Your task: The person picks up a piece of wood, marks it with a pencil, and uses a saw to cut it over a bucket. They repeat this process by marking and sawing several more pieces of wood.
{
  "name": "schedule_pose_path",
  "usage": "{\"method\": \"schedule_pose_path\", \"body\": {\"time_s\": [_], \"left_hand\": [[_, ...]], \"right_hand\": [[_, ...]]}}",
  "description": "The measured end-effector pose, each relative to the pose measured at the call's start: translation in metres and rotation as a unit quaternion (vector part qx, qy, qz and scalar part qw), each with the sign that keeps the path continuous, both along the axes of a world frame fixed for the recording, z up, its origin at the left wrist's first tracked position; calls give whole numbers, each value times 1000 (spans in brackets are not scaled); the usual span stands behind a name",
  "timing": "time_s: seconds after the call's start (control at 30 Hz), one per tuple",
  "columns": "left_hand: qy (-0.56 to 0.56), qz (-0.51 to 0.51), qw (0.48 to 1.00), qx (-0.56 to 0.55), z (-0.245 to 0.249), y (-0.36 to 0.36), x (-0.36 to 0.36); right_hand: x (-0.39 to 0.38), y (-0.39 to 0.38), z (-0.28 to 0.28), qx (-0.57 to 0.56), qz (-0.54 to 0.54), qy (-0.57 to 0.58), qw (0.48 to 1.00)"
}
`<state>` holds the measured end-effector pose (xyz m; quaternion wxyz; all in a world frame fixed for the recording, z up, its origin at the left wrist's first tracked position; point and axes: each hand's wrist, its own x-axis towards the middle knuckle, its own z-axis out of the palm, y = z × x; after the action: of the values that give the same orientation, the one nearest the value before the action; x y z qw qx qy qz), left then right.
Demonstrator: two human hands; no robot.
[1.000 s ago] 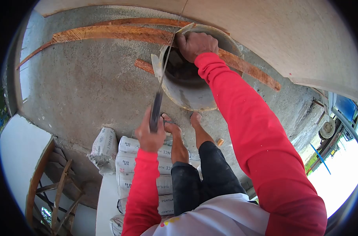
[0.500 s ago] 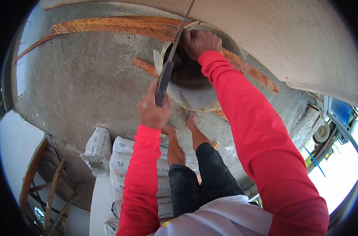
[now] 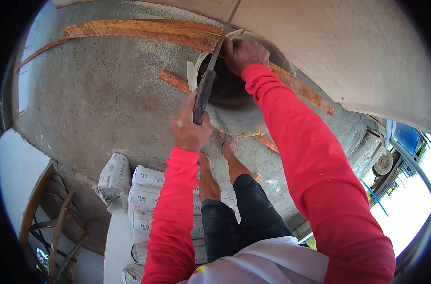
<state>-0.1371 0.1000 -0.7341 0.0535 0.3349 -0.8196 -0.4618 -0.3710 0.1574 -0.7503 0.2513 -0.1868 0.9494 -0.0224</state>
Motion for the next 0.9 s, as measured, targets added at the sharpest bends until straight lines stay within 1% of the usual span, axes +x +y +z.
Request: {"method": "schedule_pose_path", "body": {"time_s": [0.03,0.07,0.1,0.13,0.17,0.27,0.3,0.33,0.37,0.4,0.5,0.57,0.63,0.67,0.73,0.77,0.8,0.83,0.87,0.9], "left_hand": [[9,8,1000,-2,4,3,1],[-18,5,1000,10,16,7,28],[-41,3,999,17,31,12,71],[-23,5,1000,9,45,19,119],[-7,4,1000,4,66,17,130],[-32,-12,999,-15,62,17,135],[-38,-5,999,18,35,18,123],[-33,4,998,47,6,9,72],[-2,3,1000,14,-6,2,20],[29,-2,999,-23,-11,-3,-13],[-3,11,999,37,7,7,27],[10,2,1000,10,35,17,108],[-71,-19,997,18,57,22,183],[-45,-17,999,16,50,21,174],[4,-5,1000,19,25,18,131],[-15,4,1000,26,6,13,85],[8,-2,1000,4,-5,2,32],[31,5,999,7,-9,-5,-10],[49,13,999,9,-7,-8,-29],[36,16,999,33,-5,-5,-14]], "right_hand": [[0,2,-2,5,3,3,1000],[2,2,-3,6,7,6,1000],[2,-1,-4,-7,9,16,1000],[3,1,-5,-15,9,28,999],[4,1,-2,-19,6,37,999],[3,2,-4,-6,-1,9,1000],[5,3,-4,2,2,7,1000],[3,2,-1,8,6,14,1000],[4,0,1,11,9,16,1000],[2,-1,0,17,7,20,1000],[5,-3,0,19,14,21,1000],[5,0,-6,6,14,41,999],[7,3,-7,0,18,46,999],[6,2,-10,-3,20,53,998],[9,0,-8,21,21,39,999],[5,-2,-5,32,21,42,998],[4,-3,-3,30,19,38,999],[4,-3,-2,27,13,32,999],[7,-3,2,23,8,22,999],[6,-3,2,25,11,31,999]]}}
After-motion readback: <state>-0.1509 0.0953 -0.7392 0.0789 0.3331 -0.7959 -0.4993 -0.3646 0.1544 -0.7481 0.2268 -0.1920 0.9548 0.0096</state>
